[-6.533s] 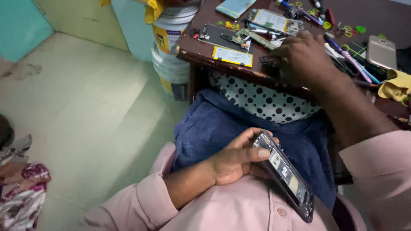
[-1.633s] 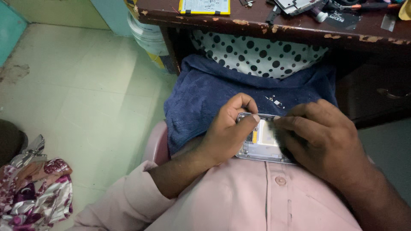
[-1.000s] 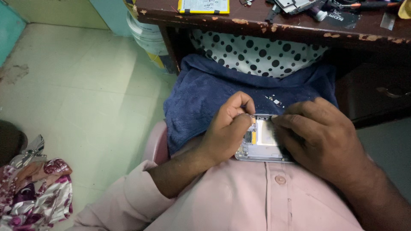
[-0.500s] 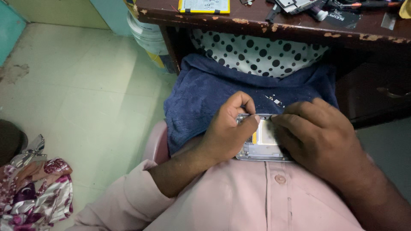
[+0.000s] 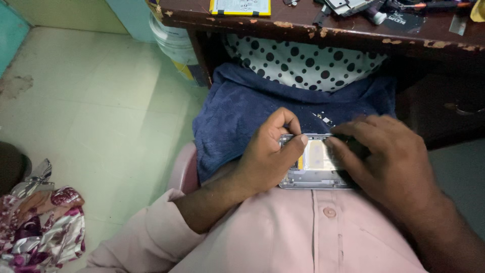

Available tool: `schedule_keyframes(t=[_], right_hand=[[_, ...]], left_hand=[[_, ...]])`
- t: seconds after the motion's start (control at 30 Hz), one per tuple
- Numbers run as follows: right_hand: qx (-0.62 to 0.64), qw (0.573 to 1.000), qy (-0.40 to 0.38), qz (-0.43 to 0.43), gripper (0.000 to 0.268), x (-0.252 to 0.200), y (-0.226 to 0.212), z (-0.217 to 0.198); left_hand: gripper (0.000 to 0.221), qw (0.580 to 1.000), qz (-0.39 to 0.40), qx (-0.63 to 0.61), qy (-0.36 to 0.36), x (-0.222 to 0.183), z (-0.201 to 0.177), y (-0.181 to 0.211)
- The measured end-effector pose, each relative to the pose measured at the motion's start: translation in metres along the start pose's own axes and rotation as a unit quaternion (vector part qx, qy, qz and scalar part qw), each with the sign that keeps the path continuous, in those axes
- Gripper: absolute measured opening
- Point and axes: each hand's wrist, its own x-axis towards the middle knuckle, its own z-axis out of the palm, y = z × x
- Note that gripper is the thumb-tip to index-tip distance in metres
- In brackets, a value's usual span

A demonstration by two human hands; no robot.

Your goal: The person wipes the back and internal frame of a disassembled smartphone with a yellow cloth. They then place a black plastic bracket over the camera module, connect a ribbon cable, and handle a small metal screw before picking up a green circuit board.

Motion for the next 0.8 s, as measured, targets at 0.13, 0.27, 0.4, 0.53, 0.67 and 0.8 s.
schedule_keyframes(t=[0.13, 0.27, 0.4, 0.53, 0.67, 0.8], right_hand=[[0.019, 1.0, -0.003, 0.006, 0.02, -0.002, 0.001, 0.003], [0.037, 0.999, 0.02, -0.01, 0.018, -0.005, 0.003, 0.005], [0.013, 1.0, 0.013, -0.022, 0.018, -0.005, 0.004, 0.006], [0.025, 0.998, 0.038, -0.034, 0.017, -0.007, 0.0, 0.006], [0.041, 0.995, 0.059, -0.074, 0.024, -0.008, 0.001, 0.001], [0.066, 0.998, 0.016, -0.001, 0.032, -0.01, 0.003, 0.002]], left_hand=[[0.011, 1.0, 0.001, 0.01, -0.001, 0.001, -0.001, 0.002], [0.013, 1.0, 0.002, 0.013, 0.014, 0.0, 0.002, 0.003], [0.016, 0.999, -0.002, 0.032, 0.012, -0.001, 0.001, 0.008], [0.023, 0.999, -0.012, 0.038, 0.023, -0.002, 0.002, 0.015], [0.025, 0.995, 0.0, 0.078, 0.066, -0.004, 0.006, 0.019], [0.026, 0.993, -0.02, 0.093, 0.07, -0.004, 0.006, 0.019]])
